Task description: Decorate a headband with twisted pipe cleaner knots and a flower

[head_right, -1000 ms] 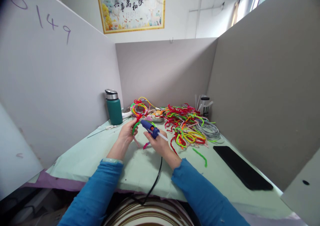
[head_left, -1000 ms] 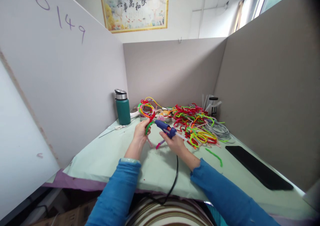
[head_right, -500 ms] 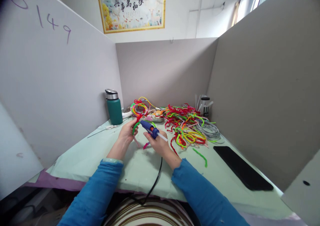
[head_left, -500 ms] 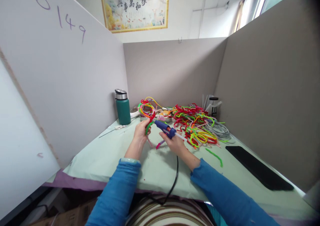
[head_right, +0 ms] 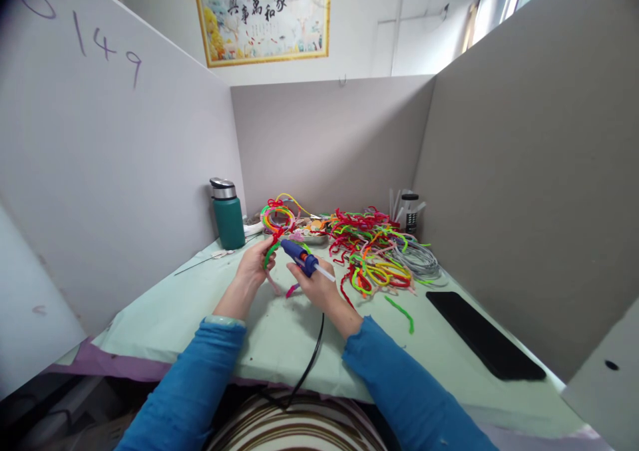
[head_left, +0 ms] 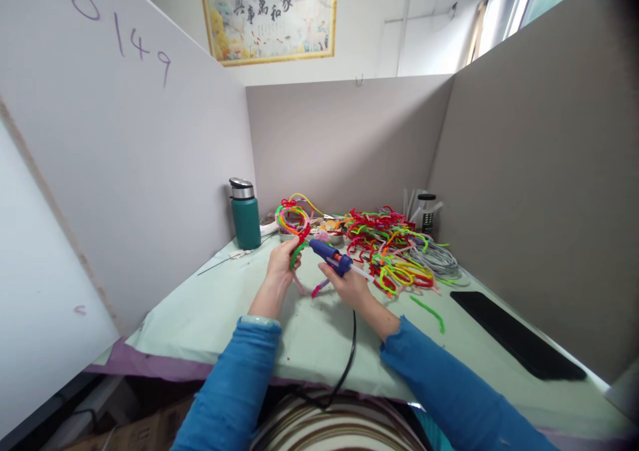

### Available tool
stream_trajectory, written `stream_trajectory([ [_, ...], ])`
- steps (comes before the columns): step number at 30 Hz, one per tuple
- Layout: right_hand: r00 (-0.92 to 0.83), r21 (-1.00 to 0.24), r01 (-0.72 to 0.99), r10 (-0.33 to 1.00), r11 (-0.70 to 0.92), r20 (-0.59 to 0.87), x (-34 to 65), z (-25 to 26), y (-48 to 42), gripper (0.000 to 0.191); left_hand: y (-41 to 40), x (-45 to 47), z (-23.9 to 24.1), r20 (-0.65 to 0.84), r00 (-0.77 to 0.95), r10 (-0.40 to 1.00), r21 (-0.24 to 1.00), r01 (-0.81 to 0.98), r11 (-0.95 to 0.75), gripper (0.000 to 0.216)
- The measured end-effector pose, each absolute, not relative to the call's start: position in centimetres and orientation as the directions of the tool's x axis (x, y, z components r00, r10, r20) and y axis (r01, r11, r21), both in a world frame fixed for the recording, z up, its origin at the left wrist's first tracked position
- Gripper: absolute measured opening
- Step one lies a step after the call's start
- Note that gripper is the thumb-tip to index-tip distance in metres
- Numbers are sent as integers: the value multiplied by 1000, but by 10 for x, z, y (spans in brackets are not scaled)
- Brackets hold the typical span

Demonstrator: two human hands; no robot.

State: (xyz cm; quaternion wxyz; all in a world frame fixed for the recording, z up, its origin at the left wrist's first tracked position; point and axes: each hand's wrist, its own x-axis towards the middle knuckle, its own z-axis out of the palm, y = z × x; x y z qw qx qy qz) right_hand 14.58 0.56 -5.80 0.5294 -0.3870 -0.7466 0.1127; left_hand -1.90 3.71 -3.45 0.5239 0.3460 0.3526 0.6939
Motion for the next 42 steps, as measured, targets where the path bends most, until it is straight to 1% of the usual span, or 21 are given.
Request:
stream_trajectory([
  [7, -162, -546, 472, 677, 692, 718, 146, -58, 7, 39, 36, -18, -33, 109, -219, 970, 852, -481, -205, 35],
  [12, -118, -585, 448, 693, 676, 711, 147, -59, 9, 39, 37, -19, -35, 130, -196, 972, 853, -478, -211, 36],
  [16, -137, -576, 447, 689, 684, 712, 146, -58, 8, 38, 38, -19, -36, 125, -200, 972, 855, -476, -207, 36],
  [21, -102, -591, 452, 697, 668, 710, 147, -57, 7, 39, 38, -19, -36, 133, -202, 970, 853, -476, -216, 36],
  [27, -151, -534, 477, 664, 698, 733, 146, -58, 8, 40, 39, -20, -36, 121, -219, 968, 854, -474, -214, 36],
  [32, -163, -524, 477, 657, 706, 736, 146, -59, 8, 41, 39, -20, -37, 122, -223, 967, 854, -473, -217, 35],
  [38, -122, -559, 463, 674, 688, 728, 147, -59, 10, 40, 38, -19, -36, 140, -202, 969, 854, -470, -222, 36],
  [42, -142, -560, 454, 676, 693, 723, 147, -59, 9, 40, 38, -19, -36, 131, -215, 968, 852, -474, -220, 37],
])
